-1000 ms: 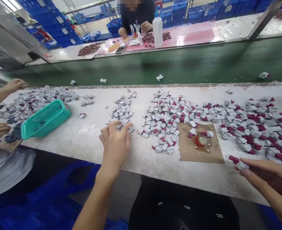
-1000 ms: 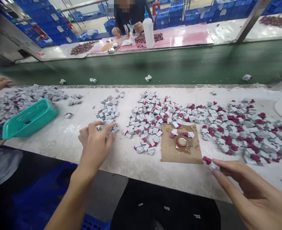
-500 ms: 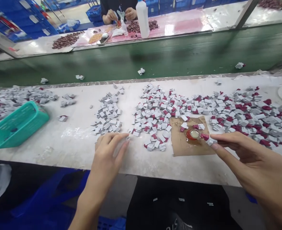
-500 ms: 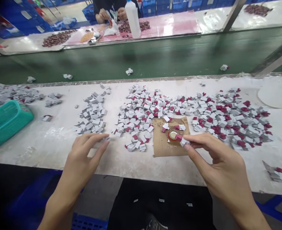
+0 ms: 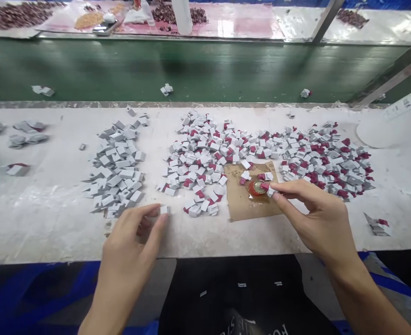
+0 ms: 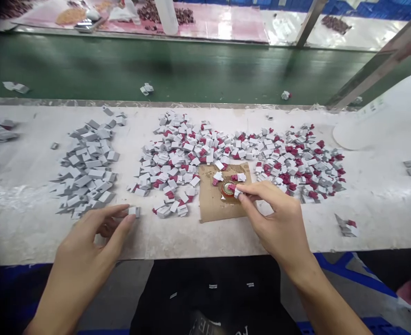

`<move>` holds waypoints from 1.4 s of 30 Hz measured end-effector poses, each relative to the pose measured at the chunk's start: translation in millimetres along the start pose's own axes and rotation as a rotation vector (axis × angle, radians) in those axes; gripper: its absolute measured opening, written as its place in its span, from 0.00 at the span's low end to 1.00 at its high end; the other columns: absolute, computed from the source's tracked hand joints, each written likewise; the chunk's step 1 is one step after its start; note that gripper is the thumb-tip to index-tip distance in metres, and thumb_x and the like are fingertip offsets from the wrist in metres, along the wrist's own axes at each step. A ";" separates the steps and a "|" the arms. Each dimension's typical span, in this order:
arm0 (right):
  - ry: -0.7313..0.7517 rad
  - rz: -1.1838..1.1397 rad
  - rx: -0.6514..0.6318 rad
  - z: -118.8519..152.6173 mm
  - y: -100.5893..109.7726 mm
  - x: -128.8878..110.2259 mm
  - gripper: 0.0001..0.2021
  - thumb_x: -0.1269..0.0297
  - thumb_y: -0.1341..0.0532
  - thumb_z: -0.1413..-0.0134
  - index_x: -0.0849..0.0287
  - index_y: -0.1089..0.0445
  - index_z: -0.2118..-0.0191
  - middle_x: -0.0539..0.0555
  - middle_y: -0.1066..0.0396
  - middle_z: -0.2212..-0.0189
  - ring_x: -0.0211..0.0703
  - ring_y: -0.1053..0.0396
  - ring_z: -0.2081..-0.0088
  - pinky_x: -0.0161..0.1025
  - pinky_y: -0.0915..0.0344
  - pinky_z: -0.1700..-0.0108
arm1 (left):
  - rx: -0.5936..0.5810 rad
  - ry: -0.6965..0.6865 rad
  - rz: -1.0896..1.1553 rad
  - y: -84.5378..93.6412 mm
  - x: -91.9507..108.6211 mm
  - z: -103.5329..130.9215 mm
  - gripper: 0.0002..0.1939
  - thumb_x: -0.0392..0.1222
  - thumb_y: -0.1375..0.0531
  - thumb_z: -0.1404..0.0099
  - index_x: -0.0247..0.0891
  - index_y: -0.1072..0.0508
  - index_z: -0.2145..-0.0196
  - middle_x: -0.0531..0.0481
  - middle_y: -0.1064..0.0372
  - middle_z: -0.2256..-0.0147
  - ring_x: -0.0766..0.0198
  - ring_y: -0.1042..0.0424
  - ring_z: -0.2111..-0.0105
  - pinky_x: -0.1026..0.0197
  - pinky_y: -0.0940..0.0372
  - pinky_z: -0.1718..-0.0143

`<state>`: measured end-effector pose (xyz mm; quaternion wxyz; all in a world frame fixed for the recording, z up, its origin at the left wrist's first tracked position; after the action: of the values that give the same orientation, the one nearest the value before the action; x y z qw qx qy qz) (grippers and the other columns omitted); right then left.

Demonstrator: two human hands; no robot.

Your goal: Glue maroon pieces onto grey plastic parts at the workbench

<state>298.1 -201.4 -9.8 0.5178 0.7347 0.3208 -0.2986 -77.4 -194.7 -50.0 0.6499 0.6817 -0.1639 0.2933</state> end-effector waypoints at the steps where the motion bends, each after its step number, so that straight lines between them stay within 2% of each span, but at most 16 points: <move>1: 0.000 0.001 -0.002 0.9 -0.5 0.6 0.09 0.68 0.30 0.25 0.50 0.13 0.48 0.51 0.11 0.54 0.47 0.15 0.55 0.45 0.19 0.52 | -0.019 0.015 0.004 -3.3 0.9 -2.6 0.23 0.65 0.36 0.27 0.45 0.17 0.50 0.46 0.22 0.58 0.49 0.24 0.62 0.46 0.26 0.58; 4: 0.001 -0.010 -0.005 3.2 -1.4 2.2 0.08 0.69 0.30 0.25 0.50 0.13 0.49 0.51 0.12 0.54 0.45 0.16 0.55 0.43 0.20 0.53 | -0.066 0.039 0.022 -11.4 3.7 -9.7 0.22 0.64 0.36 0.30 0.46 0.16 0.52 0.46 0.22 0.57 0.50 0.24 0.62 0.48 0.26 0.59; 7: -0.004 -0.034 -0.001 4.3 -2.0 3.6 0.08 0.69 0.30 0.26 0.49 0.13 0.49 0.50 0.12 0.55 0.45 0.16 0.55 0.43 0.20 0.53 | -0.075 0.005 -0.001 -12.4 8.6 -13.2 0.19 0.61 0.37 0.31 0.46 0.16 0.54 0.46 0.21 0.58 0.52 0.23 0.63 0.51 0.27 0.62; 11: -0.033 -0.071 0.002 4.8 -2.4 7.4 0.08 0.68 0.30 0.25 0.48 0.13 0.50 0.51 0.12 0.54 0.48 0.15 0.53 0.46 0.19 0.52 | -0.099 -0.022 -0.010 -7.3 8.1 -10.9 0.15 0.58 0.35 0.32 0.47 0.18 0.55 0.50 0.22 0.66 0.54 0.22 0.69 0.54 0.27 0.69; 14: -0.062 -0.099 0.009 4.9 -1.0 10.0 0.08 0.68 0.29 0.26 0.48 0.12 0.50 0.52 0.11 0.53 0.50 0.15 0.52 0.48 0.18 0.50 | -0.101 0.036 0.102 -0.9 6.6 -8.8 0.15 0.59 0.30 0.31 0.50 0.17 0.52 0.51 0.17 0.63 0.51 0.16 0.65 0.56 0.24 0.71; 16: -0.097 -0.151 0.030 4.5 1.8 11.5 0.08 0.67 0.28 0.27 0.46 0.11 0.50 0.51 0.11 0.54 0.50 0.14 0.52 0.47 0.18 0.49 | -0.089 0.066 0.226 -0.3 15.5 -8.9 0.16 0.61 0.26 0.30 0.53 0.16 0.52 0.53 0.14 0.61 0.50 0.13 0.61 0.56 0.20 0.67; 19: -0.201 -0.361 0.060 2.1 3.8 14.4 0.08 0.64 0.25 0.28 0.44 0.10 0.50 0.50 0.10 0.54 0.50 0.12 0.52 0.46 0.15 0.50 | -0.135 0.028 0.474 -15.4 52.7 -11.5 0.18 0.61 0.23 0.32 0.49 0.15 0.53 0.50 0.13 0.61 0.50 0.12 0.61 0.54 0.15 0.62; 24: -0.279 -0.738 -0.030 -7.8 -10.2 3.5 0.09 0.61 0.24 0.28 0.41 0.10 0.47 0.50 0.09 0.49 0.52 0.10 0.47 0.48 0.12 0.43 | -0.424 -0.124 0.852 -63.9 139.7 -14.6 0.14 0.53 0.23 0.28 0.44 0.14 0.52 0.47 0.12 0.58 0.52 0.11 0.59 0.53 0.13 0.53; 26: -0.276 -0.799 -0.055 -11.0 -13.8 -0.5 0.08 0.60 0.24 0.28 0.41 0.10 0.47 0.51 0.09 0.49 0.52 0.10 0.48 0.49 0.12 0.43 | -0.505 -0.150 0.929 -76.2 161.4 -15.0 0.10 0.48 0.25 0.26 0.43 0.14 0.52 0.46 0.11 0.55 0.52 0.11 0.54 0.53 0.14 0.49; 28: -0.263 -0.833 -0.054 -13.0 -14.4 -2.0 0.08 0.60 0.23 0.28 0.41 0.09 0.48 0.51 0.09 0.50 0.52 0.10 0.49 0.49 0.11 0.43 | -0.560 -0.158 0.988 -83.7 173.2 -15.2 0.07 0.44 0.26 0.25 0.42 0.14 0.52 0.46 0.11 0.51 0.53 0.11 0.51 0.54 0.15 0.46; 30: -0.259 -0.848 -0.048 -13.8 -14.5 -1.3 0.08 0.59 0.23 0.28 0.40 0.09 0.48 0.51 0.09 0.51 0.52 0.09 0.50 0.49 0.11 0.43 | -0.595 -0.161 1.021 -88.1 177.6 -15.3 0.06 0.42 0.26 0.24 0.42 0.14 0.52 0.46 0.11 0.51 0.54 0.11 0.50 0.55 0.15 0.44; 34: -0.265 -0.824 -0.052 -13.4 -15.8 0.4 0.09 0.60 0.23 0.29 0.42 0.09 0.47 0.52 0.09 0.54 0.52 0.10 0.52 0.49 0.10 0.46 | -0.600 -0.143 0.997 -93.1 174.2 -18.0 0.07 0.44 0.26 0.25 0.43 0.13 0.52 0.46 0.12 0.50 0.53 0.11 0.50 0.54 0.15 0.44; 40: -0.175 -0.578 -0.076 -16.2 -12.9 -8.7 0.13 0.66 0.26 0.27 0.39 0.09 0.46 0.52 0.12 0.53 0.50 0.14 0.49 0.45 0.14 0.49 | -0.622 -0.187 0.936 -95.4 175.1 -22.6 0.04 0.43 0.27 0.25 0.44 0.12 0.54 0.46 0.12 0.52 0.52 0.11 0.51 0.54 0.14 0.46; 42: -0.166 -0.584 -0.111 -19.0 -14.4 -12.2 0.12 0.67 0.26 0.27 0.40 0.09 0.47 0.52 0.12 0.53 0.50 0.14 0.50 0.45 0.15 0.49 | -0.622 -0.220 0.885 -91.8 176.3 -23.7 0.04 0.43 0.27 0.25 0.46 0.12 0.54 0.47 0.12 0.53 0.52 0.11 0.52 0.54 0.14 0.48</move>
<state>281.4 -181.6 -3.1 0.4738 0.5551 0.4910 -0.4757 110.1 -134.3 -14.9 0.6143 0.3501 -0.5809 0.4033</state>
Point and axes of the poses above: each hand's wrist, its own z-axis away from the middle knuckle, its own y-axis out of the back of the hand, x = y × z, the point moved 9 cm from there along -z, towards the middle knuckle
